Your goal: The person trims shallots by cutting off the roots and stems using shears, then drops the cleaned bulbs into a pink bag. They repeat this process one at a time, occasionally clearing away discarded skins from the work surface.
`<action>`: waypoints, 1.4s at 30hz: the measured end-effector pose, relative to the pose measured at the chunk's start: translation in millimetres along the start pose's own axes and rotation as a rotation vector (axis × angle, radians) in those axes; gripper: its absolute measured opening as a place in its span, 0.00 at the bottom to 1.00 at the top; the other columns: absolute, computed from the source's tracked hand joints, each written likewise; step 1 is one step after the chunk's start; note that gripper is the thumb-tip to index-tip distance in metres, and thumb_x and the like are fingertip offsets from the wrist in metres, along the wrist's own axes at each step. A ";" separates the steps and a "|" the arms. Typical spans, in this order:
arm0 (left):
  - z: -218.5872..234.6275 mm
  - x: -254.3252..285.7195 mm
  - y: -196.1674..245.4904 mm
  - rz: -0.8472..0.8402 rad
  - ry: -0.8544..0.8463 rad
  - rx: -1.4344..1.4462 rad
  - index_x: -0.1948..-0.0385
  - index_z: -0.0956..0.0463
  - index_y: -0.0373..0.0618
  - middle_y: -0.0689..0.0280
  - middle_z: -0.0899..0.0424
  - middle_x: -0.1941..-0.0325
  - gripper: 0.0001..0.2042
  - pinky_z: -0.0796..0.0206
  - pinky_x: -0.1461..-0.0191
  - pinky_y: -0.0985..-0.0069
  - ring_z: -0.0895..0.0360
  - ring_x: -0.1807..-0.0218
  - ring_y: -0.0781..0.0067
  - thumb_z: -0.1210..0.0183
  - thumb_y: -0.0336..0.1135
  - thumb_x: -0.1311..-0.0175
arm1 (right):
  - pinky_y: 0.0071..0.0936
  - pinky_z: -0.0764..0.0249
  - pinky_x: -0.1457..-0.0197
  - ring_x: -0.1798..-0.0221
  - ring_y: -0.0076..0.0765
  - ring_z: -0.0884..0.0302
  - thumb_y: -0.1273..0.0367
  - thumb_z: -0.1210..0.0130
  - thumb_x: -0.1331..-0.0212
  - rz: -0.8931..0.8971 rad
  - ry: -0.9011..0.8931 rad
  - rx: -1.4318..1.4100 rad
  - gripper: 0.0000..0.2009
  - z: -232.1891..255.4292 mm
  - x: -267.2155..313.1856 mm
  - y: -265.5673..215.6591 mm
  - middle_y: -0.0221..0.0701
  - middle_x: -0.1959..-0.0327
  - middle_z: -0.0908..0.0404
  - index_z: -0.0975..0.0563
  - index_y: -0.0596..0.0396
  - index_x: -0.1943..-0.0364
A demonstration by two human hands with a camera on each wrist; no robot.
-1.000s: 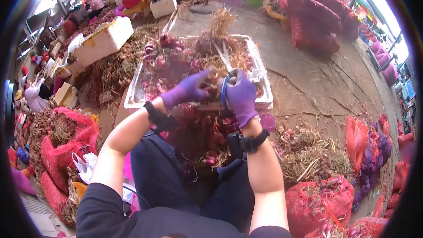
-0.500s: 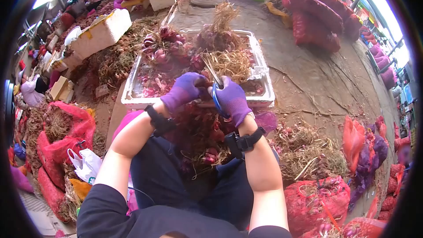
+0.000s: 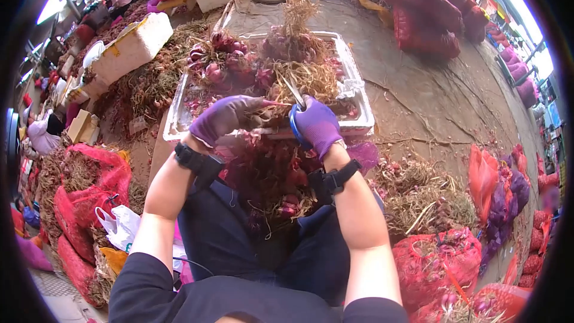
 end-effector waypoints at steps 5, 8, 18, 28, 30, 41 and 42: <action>-20.3 24.5 24.3 0.390 0.261 0.374 0.42 0.29 0.40 0.66 0.17 0.59 0.19 0.26 0.57 0.80 0.22 0.66 0.83 0.48 0.40 0.28 | 0.38 0.26 0.51 0.54 0.50 0.19 0.55 0.40 0.47 0.031 -0.055 -0.162 0.24 5.0 2.1 3.5 0.45 0.60 0.17 0.23 0.57 0.51; -13.3 31.0 16.0 0.388 0.288 0.519 0.49 0.26 0.40 0.64 0.16 0.60 0.18 0.24 0.59 0.78 0.21 0.66 0.80 0.50 0.45 0.28 | 0.36 0.26 0.53 0.57 0.45 0.18 0.54 0.38 0.48 0.095 -0.040 -0.260 0.26 6.2 1.8 7.7 0.43 0.62 0.17 0.23 0.59 0.51; -18.6 29.3 -1.7 0.328 0.298 0.660 0.42 0.33 0.46 0.57 0.18 0.55 0.17 0.32 0.71 0.85 0.24 0.73 0.79 0.54 0.42 0.27 | 0.23 0.28 0.63 0.65 0.28 0.23 0.49 0.40 0.44 -0.044 -0.411 -0.757 0.27 15.3 19.7 -10.4 0.35 0.64 0.20 0.27 0.56 0.51; -124.5 41.4 -2.8 0.247 0.055 -0.282 0.67 0.19 0.38 0.68 0.19 0.76 0.17 0.33 0.67 0.80 0.25 0.72 0.83 0.40 0.47 0.34 | 0.21 0.27 0.65 0.64 0.25 0.24 0.56 0.39 0.41 -0.008 -0.263 -0.822 0.23 5.5 8.3 -3.9 0.31 0.61 0.20 0.27 0.57 0.48; -136.4 43.5 2.6 0.032 -0.130 -0.780 0.68 0.18 0.42 0.63 0.20 0.78 0.14 0.31 0.66 0.75 0.22 0.74 0.75 0.38 0.45 0.38 | 0.24 0.26 0.63 0.61 0.27 0.24 0.54 0.39 0.43 -0.003 -0.245 -0.756 0.27 6.9 8.8 -3.0 0.32 0.59 0.20 0.27 0.58 0.46; -156.9 74.6 -68.0 0.186 -0.657 -1.259 0.71 0.17 0.51 0.60 0.18 0.73 0.14 0.29 0.64 0.61 0.19 0.68 0.54 0.40 0.50 0.45 | 0.30 0.29 0.56 0.61 0.30 0.26 0.56 0.39 0.43 0.039 -0.076 -0.694 0.22 -1.3 -3.1 10.5 0.38 0.64 0.20 0.25 0.62 0.57; -149.2 71.1 -73.8 0.264 -0.644 -1.343 0.71 0.17 0.50 0.59 0.18 0.72 0.15 0.28 0.64 0.62 0.19 0.67 0.53 0.40 0.51 0.45 | 0.30 0.29 0.56 0.61 0.30 0.26 0.56 0.39 0.43 0.035 -0.079 -0.696 0.22 -2.1 0.5 11.4 0.38 0.64 0.20 0.25 0.62 0.57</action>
Point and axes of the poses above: each hand's wrist, its own x-axis away from the middle knuckle, its own z-axis out of the back of the hand, y = z × x, the point moved 3 cm from there along -x, towards the middle knuckle
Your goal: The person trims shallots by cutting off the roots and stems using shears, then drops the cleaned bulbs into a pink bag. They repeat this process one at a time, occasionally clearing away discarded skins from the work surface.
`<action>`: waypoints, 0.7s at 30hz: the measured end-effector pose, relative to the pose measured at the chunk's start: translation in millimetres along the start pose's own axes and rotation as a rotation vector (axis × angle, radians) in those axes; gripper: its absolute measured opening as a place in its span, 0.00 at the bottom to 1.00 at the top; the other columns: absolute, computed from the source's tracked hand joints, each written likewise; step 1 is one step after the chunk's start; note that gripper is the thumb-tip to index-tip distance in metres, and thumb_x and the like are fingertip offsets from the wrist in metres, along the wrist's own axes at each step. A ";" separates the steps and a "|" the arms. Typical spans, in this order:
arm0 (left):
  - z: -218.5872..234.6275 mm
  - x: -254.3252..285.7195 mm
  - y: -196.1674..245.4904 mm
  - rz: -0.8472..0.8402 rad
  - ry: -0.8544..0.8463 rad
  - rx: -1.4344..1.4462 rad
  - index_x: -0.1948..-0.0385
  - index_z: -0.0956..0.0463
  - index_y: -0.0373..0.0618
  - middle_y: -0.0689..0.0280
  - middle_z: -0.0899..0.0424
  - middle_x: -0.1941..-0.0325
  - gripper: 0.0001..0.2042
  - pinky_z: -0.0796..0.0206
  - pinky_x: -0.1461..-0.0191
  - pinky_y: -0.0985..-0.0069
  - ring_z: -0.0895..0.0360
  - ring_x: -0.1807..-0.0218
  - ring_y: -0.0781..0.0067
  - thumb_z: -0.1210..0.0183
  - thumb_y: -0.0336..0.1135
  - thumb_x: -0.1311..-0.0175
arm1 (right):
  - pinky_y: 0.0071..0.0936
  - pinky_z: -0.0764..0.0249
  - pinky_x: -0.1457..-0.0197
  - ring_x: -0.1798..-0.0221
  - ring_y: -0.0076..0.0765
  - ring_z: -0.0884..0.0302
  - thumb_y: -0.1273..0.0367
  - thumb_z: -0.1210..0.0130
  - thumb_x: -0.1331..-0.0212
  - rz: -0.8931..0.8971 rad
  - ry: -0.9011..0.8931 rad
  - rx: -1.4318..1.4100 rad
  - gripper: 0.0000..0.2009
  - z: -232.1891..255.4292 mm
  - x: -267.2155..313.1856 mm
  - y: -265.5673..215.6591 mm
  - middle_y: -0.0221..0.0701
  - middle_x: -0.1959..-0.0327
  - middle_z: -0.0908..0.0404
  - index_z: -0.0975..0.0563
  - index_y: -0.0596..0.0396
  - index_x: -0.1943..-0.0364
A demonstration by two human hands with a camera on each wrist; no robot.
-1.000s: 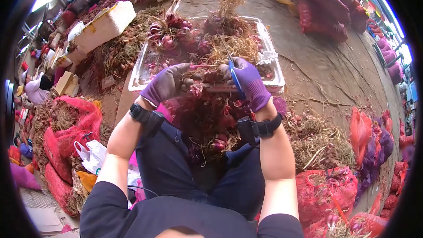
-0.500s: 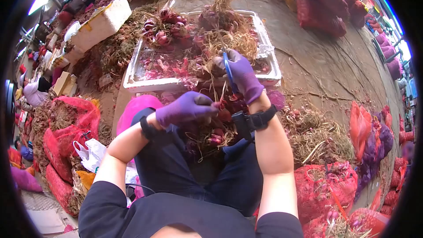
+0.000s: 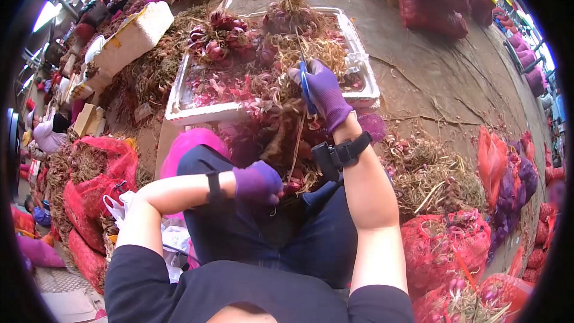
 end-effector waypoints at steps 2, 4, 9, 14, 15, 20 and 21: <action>12.2 -5.3 -13.7 0.107 -0.087 -0.015 0.70 0.17 0.48 0.58 0.18 0.72 0.16 0.28 0.62 0.61 0.19 0.66 0.53 0.40 0.51 0.44 | 0.31 0.29 0.55 0.61 0.31 0.26 0.55 0.39 0.43 -0.041 -0.054 -0.059 0.23 3.8 0.4 -4.6 0.38 0.64 0.20 0.25 0.63 0.55; 52.5 8.8 -11.0 0.130 -0.039 0.102 0.70 0.17 0.48 0.57 0.17 0.71 0.14 0.28 0.61 0.60 0.19 0.65 0.53 0.42 0.49 0.43 | 0.29 0.28 0.57 0.63 0.29 0.25 0.55 0.39 0.43 0.051 -0.023 -0.018 0.23 7.8 2.6 -3.5 0.35 0.66 0.20 0.25 0.62 0.54; 137.3 32.1 -68.3 0.534 0.574 0.029 0.63 0.19 0.51 0.57 0.18 0.64 0.11 0.29 0.53 0.59 0.21 0.56 0.52 0.43 0.44 0.43 | 0.20 0.28 0.65 0.70 0.22 0.25 0.61 0.37 0.44 -0.111 -0.069 -0.103 0.21 12.2 18.3 -34.3 0.30 0.68 0.21 0.26 0.61 0.52; 129.0 -2.2 -95.4 0.365 0.705 -0.059 0.57 0.23 0.49 0.56 0.22 0.52 0.15 0.32 0.45 0.60 0.25 0.48 0.51 0.40 0.38 0.47 | 0.19 0.27 0.67 0.71 0.22 0.25 0.62 0.39 0.43 -0.120 -0.123 -0.119 0.19 12.0 25.9 -50.9 0.30 0.67 0.21 0.26 0.59 0.52; 124.4 -8.4 -96.0 0.370 0.727 -0.155 0.58 0.22 0.45 0.55 0.21 0.58 0.15 0.31 0.48 0.59 0.23 0.53 0.51 0.40 0.38 0.48 | 0.19 0.27 0.69 0.72 0.22 0.25 0.60 0.40 0.42 -0.086 -0.142 -0.151 0.18 12.0 27.1 -50.5 0.31 0.67 0.21 0.26 0.58 0.55; 146.3 3.8 -102.5 0.352 0.871 0.087 0.64 0.22 0.36 0.53 0.19 0.67 0.13 0.29 0.54 0.60 0.19 0.61 0.55 0.41 0.38 0.44 | 0.22 0.26 0.69 0.72 0.24 0.24 0.55 0.41 0.41 -0.192 -0.196 -0.114 0.18 15.1 32.6 -46.0 0.32 0.67 0.21 0.27 0.57 0.59; 150.4 9.7 -108.9 0.386 0.858 0.281 0.64 0.22 0.37 0.55 0.18 0.66 0.12 0.27 0.55 0.63 0.18 0.61 0.60 0.42 0.38 0.41 | 0.23 0.26 0.69 0.72 0.25 0.23 0.54 0.41 0.40 -0.213 -0.209 -0.143 0.19 12.0 35.2 -44.0 0.32 0.67 0.20 0.27 0.57 0.60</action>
Point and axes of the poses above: each hand's wrist, its own x-axis away from the middle knuckle, its own z-axis out of the back of the hand, y = z × x, the point moved 3 cm from there along -x, towards the middle knuckle
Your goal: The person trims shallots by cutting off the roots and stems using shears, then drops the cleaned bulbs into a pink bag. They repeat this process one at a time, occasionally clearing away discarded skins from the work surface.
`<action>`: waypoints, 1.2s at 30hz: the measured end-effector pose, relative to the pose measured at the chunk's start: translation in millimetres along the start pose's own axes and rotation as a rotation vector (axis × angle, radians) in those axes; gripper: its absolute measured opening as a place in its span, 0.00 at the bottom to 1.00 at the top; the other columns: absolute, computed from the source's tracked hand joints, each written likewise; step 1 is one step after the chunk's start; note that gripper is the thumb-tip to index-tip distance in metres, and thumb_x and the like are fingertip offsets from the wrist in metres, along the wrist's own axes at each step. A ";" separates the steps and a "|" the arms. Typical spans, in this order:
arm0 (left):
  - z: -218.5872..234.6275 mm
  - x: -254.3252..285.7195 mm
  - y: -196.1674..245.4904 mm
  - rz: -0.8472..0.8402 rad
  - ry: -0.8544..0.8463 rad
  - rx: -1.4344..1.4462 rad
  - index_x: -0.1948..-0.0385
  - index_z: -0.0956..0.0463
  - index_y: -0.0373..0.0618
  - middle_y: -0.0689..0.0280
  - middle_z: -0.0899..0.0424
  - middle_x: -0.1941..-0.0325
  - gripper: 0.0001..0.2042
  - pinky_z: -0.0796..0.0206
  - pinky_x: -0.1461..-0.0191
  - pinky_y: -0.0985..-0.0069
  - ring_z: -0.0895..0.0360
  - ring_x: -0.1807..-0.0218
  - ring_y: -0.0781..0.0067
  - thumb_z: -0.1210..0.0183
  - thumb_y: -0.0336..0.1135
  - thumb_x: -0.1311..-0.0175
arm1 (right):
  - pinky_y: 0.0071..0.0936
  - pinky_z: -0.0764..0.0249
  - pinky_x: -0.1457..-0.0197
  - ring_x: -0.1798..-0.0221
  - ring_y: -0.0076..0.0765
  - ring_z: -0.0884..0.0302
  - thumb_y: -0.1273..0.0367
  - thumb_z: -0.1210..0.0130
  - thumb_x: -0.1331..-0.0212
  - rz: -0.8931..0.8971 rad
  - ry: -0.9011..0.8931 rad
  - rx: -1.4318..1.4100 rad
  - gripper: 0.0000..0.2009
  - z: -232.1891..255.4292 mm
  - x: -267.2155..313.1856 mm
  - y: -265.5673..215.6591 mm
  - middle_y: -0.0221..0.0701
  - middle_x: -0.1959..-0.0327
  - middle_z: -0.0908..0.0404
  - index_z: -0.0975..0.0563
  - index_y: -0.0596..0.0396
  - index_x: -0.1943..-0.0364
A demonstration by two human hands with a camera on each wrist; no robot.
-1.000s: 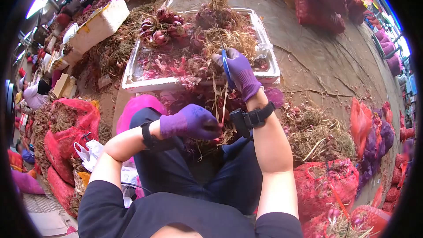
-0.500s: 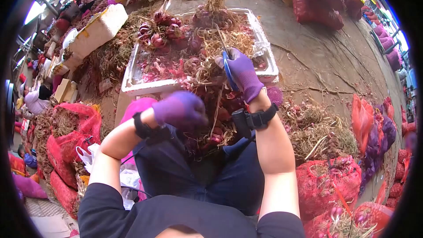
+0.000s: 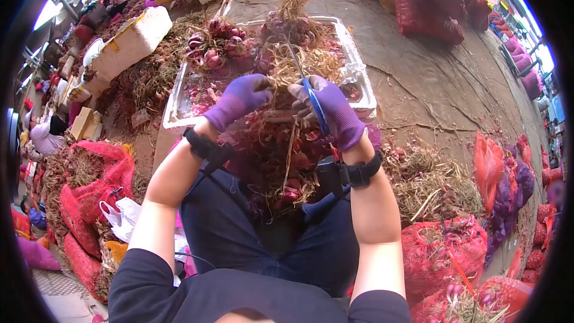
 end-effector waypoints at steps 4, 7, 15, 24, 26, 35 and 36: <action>-3.5 1.3 -36.0 0.293 -0.056 0.954 0.55 0.24 0.40 0.64 0.18 0.63 0.10 0.25 0.57 0.74 0.19 0.62 0.74 0.46 0.34 0.32 | 0.24 0.26 0.69 0.71 0.29 0.22 0.53 0.41 0.40 0.126 -0.156 0.037 0.21 -19.9 -5.1 0.5 0.35 0.66 0.21 0.28 0.57 0.55; -8.0 1.3 -57.2 0.269 0.001 1.175 0.49 0.26 0.41 0.65 0.18 0.60 0.13 0.25 0.54 0.75 0.19 0.61 0.74 0.45 0.33 0.32 | 0.26 0.25 0.69 0.71 0.30 0.22 0.54 0.41 0.39 -0.062 -0.097 -0.061 0.22 -23.7 -19.0 22.8 0.36 0.65 0.21 0.30 0.57 0.52; -22.4 12.9 -16.0 -0.346 -0.002 -0.051 0.47 0.26 0.42 0.50 0.20 0.52 0.28 0.33 0.42 0.61 0.25 0.47 0.47 0.34 0.39 0.53 | 0.27 0.22 0.61 0.65 0.30 0.21 0.51 0.46 0.36 -0.006 0.118 -0.120 0.23 -5.2 -22.2 15.9 0.40 0.57 0.20 0.30 0.57 0.49; -16.4 -1.4 -58.9 0.119 0.057 0.917 0.57 0.23 0.42 0.70 0.21 0.67 0.11 0.33 0.61 0.78 0.27 0.66 0.83 0.47 0.39 0.31 | 0.24 0.23 0.71 0.74 0.33 0.21 0.49 0.51 0.34 -0.188 -0.143 -0.054 0.24 -27.6 -8.3 14.5 0.43 0.69 0.19 0.28 0.59 0.52; -11.5 2.7 -57.0 0.168 0.055 1.092 0.57 0.23 0.42 0.73 0.21 0.66 0.11 0.34 0.62 0.80 0.28 0.66 0.86 0.47 0.38 0.30 | 0.25 0.23 0.70 0.74 0.32 0.21 0.51 0.53 0.32 -0.275 -0.268 -0.139 0.22 -27.1 -17.9 32.1 0.42 0.69 0.19 0.29 0.58 0.51; -2.3 4.6 -61.6 0.082 0.297 1.239 0.48 0.28 0.36 0.70 0.21 0.57 0.15 0.35 0.49 0.83 0.27 0.56 0.84 0.46 0.36 0.31 | 0.26 0.22 0.70 0.74 0.31 0.21 0.53 0.52 0.31 -0.310 -0.441 -0.171 0.22 -35.5 9.6 6.4 0.38 0.72 0.20 0.28 0.60 0.52; -3.0 4.0 -62.3 0.081 0.298 1.238 0.48 0.28 0.36 0.70 0.21 0.57 0.15 0.35 0.49 0.83 0.27 0.56 0.84 0.46 0.36 0.31 | 0.26 0.22 0.70 0.74 0.31 0.21 0.53 0.52 0.31 -0.308 -0.441 -0.171 0.22 -37.8 10.9 4.2 0.38 0.72 0.20 0.28 0.60 0.52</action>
Point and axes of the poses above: each hand's wrist, its own x-axis away from the middle knuckle, its own z-axis out of the back of the hand, y = z × x, the point moved 3 cm from there along -x, towards the middle knuckle
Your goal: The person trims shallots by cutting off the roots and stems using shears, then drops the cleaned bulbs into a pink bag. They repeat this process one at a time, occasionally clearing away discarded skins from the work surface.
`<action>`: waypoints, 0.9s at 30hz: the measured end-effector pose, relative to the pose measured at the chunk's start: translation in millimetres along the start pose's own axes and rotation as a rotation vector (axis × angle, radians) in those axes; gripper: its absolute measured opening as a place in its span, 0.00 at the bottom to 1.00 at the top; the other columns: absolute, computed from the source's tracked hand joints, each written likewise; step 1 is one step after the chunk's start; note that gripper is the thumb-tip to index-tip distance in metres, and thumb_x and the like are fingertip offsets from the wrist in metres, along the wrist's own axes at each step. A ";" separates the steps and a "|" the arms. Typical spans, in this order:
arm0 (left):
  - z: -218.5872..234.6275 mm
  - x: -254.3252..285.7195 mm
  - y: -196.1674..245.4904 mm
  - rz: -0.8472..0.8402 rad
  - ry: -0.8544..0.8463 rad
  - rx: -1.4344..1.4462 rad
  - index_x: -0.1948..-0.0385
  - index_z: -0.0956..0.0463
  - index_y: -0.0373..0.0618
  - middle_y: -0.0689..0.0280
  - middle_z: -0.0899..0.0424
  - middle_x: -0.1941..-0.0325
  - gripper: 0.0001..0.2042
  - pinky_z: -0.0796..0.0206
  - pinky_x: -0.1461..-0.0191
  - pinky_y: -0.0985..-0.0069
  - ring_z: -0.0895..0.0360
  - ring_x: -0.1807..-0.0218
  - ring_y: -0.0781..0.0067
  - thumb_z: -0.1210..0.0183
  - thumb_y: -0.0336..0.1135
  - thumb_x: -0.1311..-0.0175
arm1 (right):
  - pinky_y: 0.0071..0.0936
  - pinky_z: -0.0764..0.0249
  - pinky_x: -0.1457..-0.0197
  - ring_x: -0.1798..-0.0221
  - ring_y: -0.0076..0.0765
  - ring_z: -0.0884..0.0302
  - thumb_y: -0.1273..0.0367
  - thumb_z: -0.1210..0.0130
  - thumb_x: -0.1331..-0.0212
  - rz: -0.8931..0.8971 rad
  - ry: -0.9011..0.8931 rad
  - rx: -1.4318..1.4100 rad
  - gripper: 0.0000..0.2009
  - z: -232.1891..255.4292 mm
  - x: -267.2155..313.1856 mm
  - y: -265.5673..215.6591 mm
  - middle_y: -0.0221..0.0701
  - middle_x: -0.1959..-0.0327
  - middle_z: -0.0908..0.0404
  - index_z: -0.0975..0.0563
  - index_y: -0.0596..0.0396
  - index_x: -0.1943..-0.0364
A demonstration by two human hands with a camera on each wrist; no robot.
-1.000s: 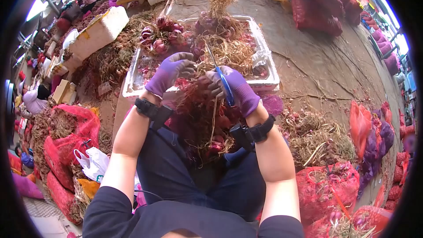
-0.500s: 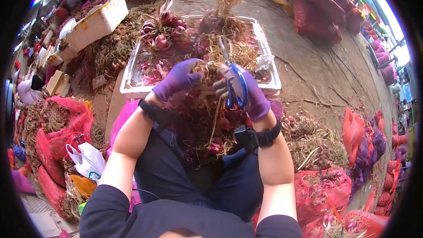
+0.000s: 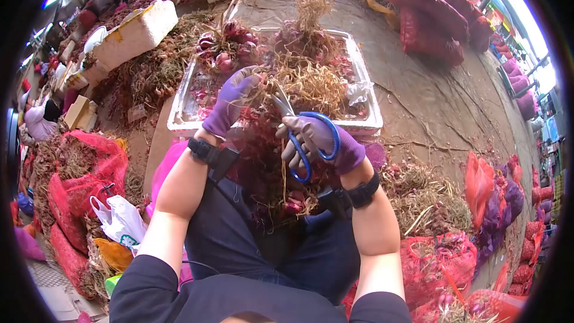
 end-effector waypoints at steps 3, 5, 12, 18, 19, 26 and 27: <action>-1.7 -3.2 0.7 -0.075 0.019 -0.089 0.40 0.34 0.36 0.70 0.22 0.52 0.22 0.34 0.47 0.85 0.27 0.52 0.85 0.44 0.37 0.31 | 0.27 0.22 0.70 0.74 0.31 0.21 0.52 0.52 0.32 -0.034 -0.016 0.048 0.22 -5.2 -5.5 3.0 0.39 0.71 0.20 0.28 0.60 0.52; -3.2 -3.4 2.0 -0.119 0.022 -0.156 0.40 0.34 0.36 0.70 0.22 0.52 0.22 0.34 0.50 0.86 0.28 0.54 0.87 0.44 0.37 0.31 | 0.28 0.23 0.71 0.75 0.30 0.22 0.51 0.56 0.30 -0.029 0.088 -0.081 0.23 -0.3 -16.6 15.0 0.35 0.72 0.19 0.28 0.58 0.50; -21.9 10.7 19.5 -0.065 -0.107 -0.201 0.41 0.31 0.39 0.71 0.22 0.57 0.21 0.32 0.57 0.85 0.27 0.60 0.86 0.45 0.41 0.30 | 0.23 0.24 0.69 0.75 0.27 0.24 0.46 0.49 0.35 0.116 0.160 -0.125 0.25 -4.7 -25.3 15.7 0.35 0.72 0.21 0.28 0.55 0.51; 11.0 4.3 6.2 0.283 -0.083 0.322 0.48 0.27 0.43 0.66 0.17 0.58 0.17 0.28 0.64 0.80 0.23 0.65 0.79 0.45 0.42 0.32 | 0.17 0.38 0.86 0.87 0.16 0.37 0.51 0.46 0.36 0.018 0.373 0.075 0.18 -0.9 -13.7 0.9 0.23 0.79 0.28 0.27 0.51 0.63; 14.5 4.5 7.3 0.340 0.023 0.390 0.55 0.23 0.44 0.66 0.16 0.61 0.13 0.29 0.69 0.79 0.24 0.71 0.79 0.45 0.43 0.32 | 0.17 0.38 0.86 0.87 0.16 0.37 0.51 0.46 0.36 0.024 0.375 0.075 0.18 -0.6 -12.8 -1.0 0.23 0.79 0.28 0.27 0.51 0.63; 47.0 -3.8 23.2 -0.050 0.086 0.525 0.47 0.28 0.46 0.65 0.19 0.56 0.16 0.25 0.54 0.68 0.20 0.60 0.68 0.44 0.32 0.36 | 0.37 0.22 0.61 0.66 0.39 0.21 0.34 0.54 0.44 0.120 -0.128 -0.221 0.40 21.2 -24.3 14.0 0.44 0.61 0.20 0.37 0.57 0.42; 43.2 -2.3 25.2 -0.060 0.091 0.528 0.47 0.28 0.46 0.65 0.19 0.56 0.16 0.25 0.54 0.68 0.20 0.60 0.68 0.44 0.32 0.36 | 0.37 0.22 0.61 0.66 0.39 0.21 0.34 0.54 0.44 0.118 -0.133 -0.210 0.40 13.4 -22.5 14.4 0.44 0.61 0.20 0.37 0.57 0.42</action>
Point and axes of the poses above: each hand's wrist, its own x-axis away from the middle knuckle, its own z-axis out of the back of the hand, y = z × x, the point moved 3 cm from there along -x, towards the middle knuckle
